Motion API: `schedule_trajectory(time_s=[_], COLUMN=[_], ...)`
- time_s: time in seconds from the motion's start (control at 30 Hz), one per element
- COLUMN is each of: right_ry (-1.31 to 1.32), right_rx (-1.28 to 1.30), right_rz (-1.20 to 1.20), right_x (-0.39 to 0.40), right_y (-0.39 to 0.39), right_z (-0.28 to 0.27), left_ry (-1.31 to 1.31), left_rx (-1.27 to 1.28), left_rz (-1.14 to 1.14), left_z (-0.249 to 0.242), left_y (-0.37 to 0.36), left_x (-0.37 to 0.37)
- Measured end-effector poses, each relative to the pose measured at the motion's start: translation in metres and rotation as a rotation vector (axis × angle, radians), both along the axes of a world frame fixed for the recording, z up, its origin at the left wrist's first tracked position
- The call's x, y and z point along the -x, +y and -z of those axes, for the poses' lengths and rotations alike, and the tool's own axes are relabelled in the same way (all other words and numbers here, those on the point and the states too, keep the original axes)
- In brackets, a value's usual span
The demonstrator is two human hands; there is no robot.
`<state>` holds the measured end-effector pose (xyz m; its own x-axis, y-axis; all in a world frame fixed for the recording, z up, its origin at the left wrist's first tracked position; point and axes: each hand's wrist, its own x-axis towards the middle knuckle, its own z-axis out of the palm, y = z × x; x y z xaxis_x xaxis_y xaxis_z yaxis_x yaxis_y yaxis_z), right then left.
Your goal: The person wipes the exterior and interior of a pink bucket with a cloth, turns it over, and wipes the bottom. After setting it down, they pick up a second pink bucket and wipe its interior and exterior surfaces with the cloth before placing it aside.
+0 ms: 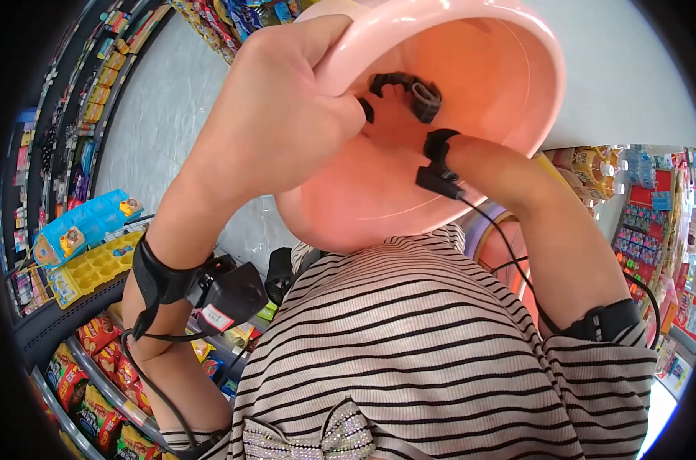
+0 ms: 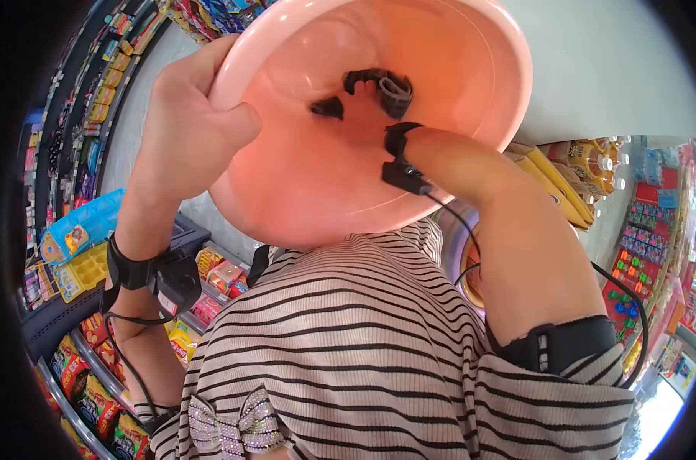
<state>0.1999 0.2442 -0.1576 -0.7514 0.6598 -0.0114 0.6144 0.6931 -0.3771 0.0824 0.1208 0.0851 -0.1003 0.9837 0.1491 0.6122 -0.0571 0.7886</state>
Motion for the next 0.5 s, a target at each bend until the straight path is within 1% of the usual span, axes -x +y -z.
schedule_trajectory(time_s=[0.07,0.13,0.2,0.23,0.33,0.4,0.43,0.5], right_ry=[0.095,0.142,0.222,0.292,0.616,0.839,0.908,0.938], right_rx=[-0.022,0.079,0.285,0.43,0.993,1.335,1.44,1.498], right_rz=[0.138,0.212,0.245,0.246,0.274,0.251,0.214,0.098], right_x=[0.024,0.032,0.033,0.033,0.031,0.035,0.039,0.049], right_y=[-0.012,-0.014,-0.015,-0.009,-0.021,-0.036,-0.045,-0.068], right_z=[0.024,0.028,0.018,0.012,-0.024,-0.055,-0.071,-0.096], left_ry=[0.042,0.043,0.044,0.043,0.01,-0.004,0.052,0.171], left_rx=[-0.007,0.039,0.052,0.038,-0.008,-0.054,0.008,0.13], left_rz=[0.022,0.038,0.04,0.027,-0.056,-0.112,-0.143,-0.202], left_z=[-0.001,-0.004,-0.004,-0.002,-0.004,-0.001,-0.001,-0.01], left_y=[0.002,0.004,0.009,0.011,0.02,0.025,0.028,0.032], left_x=[-0.003,-0.006,-0.007,-0.007,-0.012,-0.01,-0.008,-0.006])
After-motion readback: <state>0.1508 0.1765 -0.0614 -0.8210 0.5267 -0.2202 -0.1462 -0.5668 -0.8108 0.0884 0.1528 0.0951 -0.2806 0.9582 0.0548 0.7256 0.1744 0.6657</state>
